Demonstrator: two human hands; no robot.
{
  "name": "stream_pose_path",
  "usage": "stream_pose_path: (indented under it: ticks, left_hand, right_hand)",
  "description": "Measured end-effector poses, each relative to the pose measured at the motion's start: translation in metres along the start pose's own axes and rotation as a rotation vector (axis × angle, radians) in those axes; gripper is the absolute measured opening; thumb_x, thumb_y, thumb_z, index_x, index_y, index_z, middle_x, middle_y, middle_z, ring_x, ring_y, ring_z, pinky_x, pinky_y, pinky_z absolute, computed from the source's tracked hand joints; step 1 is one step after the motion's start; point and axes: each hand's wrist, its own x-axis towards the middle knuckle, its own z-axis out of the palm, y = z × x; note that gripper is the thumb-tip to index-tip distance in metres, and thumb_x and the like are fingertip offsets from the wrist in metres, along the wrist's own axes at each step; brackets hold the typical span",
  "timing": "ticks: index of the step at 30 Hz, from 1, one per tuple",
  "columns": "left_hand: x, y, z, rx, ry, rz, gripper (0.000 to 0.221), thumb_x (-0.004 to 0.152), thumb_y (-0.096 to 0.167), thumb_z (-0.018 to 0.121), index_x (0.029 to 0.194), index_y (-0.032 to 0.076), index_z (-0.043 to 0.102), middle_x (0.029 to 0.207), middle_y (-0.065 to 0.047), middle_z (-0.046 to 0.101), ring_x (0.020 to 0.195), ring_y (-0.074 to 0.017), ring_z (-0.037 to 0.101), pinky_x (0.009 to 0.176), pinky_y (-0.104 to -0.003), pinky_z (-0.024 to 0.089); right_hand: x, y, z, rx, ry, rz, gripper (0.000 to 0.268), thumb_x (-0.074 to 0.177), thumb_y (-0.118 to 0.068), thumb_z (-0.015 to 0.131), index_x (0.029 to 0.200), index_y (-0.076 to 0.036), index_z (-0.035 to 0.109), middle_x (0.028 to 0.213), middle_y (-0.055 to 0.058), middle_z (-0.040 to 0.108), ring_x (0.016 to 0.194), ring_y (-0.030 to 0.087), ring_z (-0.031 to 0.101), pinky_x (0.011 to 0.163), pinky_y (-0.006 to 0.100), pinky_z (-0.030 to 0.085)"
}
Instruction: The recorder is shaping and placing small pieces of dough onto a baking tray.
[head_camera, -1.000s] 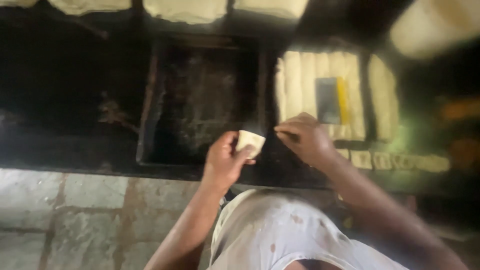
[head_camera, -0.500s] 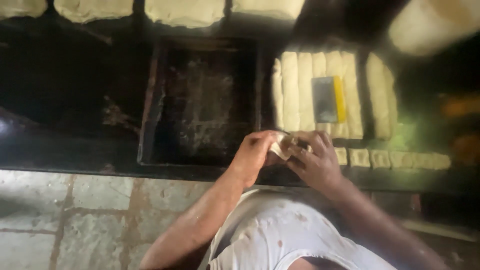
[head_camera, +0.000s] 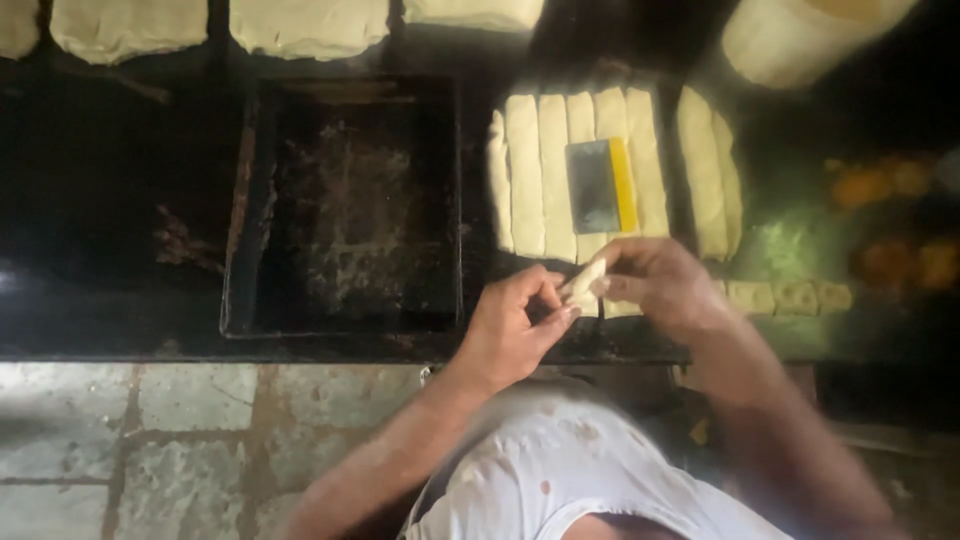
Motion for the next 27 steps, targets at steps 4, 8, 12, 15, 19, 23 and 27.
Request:
stream_pose_path:
  ticks: [4, 8, 12, 15, 19, 23, 27]
  left_hand:
    - [0.006, 0.022, 0.000, -0.048, -0.067, -0.282, 0.059, 0.085, 0.012, 0.075, 0.138, 0.005, 0.050, 0.098, -0.011, 0.075, 0.088, -0.0156, 0.075, 0.076, -0.030, 0.057]
    - [0.000, 0.010, -0.005, -0.142, -0.032, -0.464, 0.022, 0.094, 0.007, 0.064, 0.113, -0.001, 0.072, 0.096, -0.012, 0.078, 0.083, -0.0157, 0.074, 0.077, -0.031, 0.060]
    - [-0.004, 0.002, -0.023, -0.511, 0.141, -0.662, 0.032, 0.093, 0.003, 0.062, 0.123, -0.001, 0.071, 0.100, -0.008, 0.077, 0.086, -0.0105, 0.072, 0.080, -0.026, 0.059]
    - [-0.011, -0.011, -0.031, -0.421, 0.165, -0.647, 0.029, 0.094, 0.008, 0.072, 0.121, -0.003, 0.072, 0.102, -0.010, 0.076, 0.087, -0.0100, 0.068, 0.077, -0.027, 0.056]
    - [-0.018, -0.005, -0.058, -0.190, 0.180, -0.436, 0.031, 0.097, 0.016, 0.069, 0.120, -0.004, 0.074, 0.102, -0.009, 0.080, 0.091, -0.0099, 0.072, 0.082, -0.026, 0.059]
    - [-0.035, -0.021, -0.084, 0.084, 0.103, -0.367, 0.042, 0.089, 0.017, 0.074, 0.125, -0.005, 0.068, 0.108, -0.016, 0.076, 0.099, -0.0173, 0.075, 0.086, -0.030, 0.058]
    - [-0.037, -0.009, -0.125, -0.164, 0.108, -0.716, 0.064, 0.093, 0.014, 0.067, 0.153, 0.016, 0.044, 0.108, -0.015, 0.082, 0.096, -0.0254, 0.075, 0.084, -0.034, 0.057]
  right_hand:
    - [-0.002, -0.005, 0.018, -0.349, 0.174, 0.031, 0.015, 0.086, -0.001, 0.078, 0.100, 0.002, 0.072, 0.093, 0.011, 0.075, 0.084, 0.017, 0.069, 0.076, 0.034, 0.056]
    - [-0.008, -0.003, 0.048, -0.950, 0.276, -0.685, 0.022, 0.083, -0.004, 0.081, 0.100, -0.007, 0.069, 0.099, 0.008, 0.073, 0.085, 0.023, 0.072, 0.076, 0.035, 0.057]
    - [-0.003, -0.005, 0.066, -1.165, 0.157, -1.061, 0.048, 0.062, -0.024, 0.086, 0.102, -0.005, 0.066, 0.109, 0.015, 0.067, 0.092, 0.035, 0.066, 0.076, 0.044, 0.054]
    - [0.005, 0.021, 0.056, -1.221, 0.150, -1.016, 0.040, 0.065, -0.011, 0.087, 0.103, -0.009, 0.073, 0.113, 0.011, 0.067, 0.092, 0.032, 0.066, 0.077, 0.046, 0.054]
    - [0.022, -0.002, 0.087, -1.205, 0.136, -1.112, 0.028, 0.082, -0.011, 0.092, 0.095, -0.017, 0.067, 0.120, 0.003, 0.066, 0.099, 0.029, 0.065, 0.085, 0.042, 0.053]
    - [0.039, -0.030, 0.132, -1.424, 0.196, -0.924, 0.036, 0.071, -0.011, 0.082, 0.107, -0.011, 0.077, 0.127, 0.016, 0.069, 0.118, 0.040, 0.059, 0.097, 0.050, 0.050]
    - [0.062, 0.007, 0.130, -1.153, -0.089, -0.556, 0.037, 0.065, -0.009, 0.079, 0.102, -0.010, 0.077, 0.114, 0.010, 0.073, 0.125, 0.030, 0.060, 0.110, 0.050, 0.046]
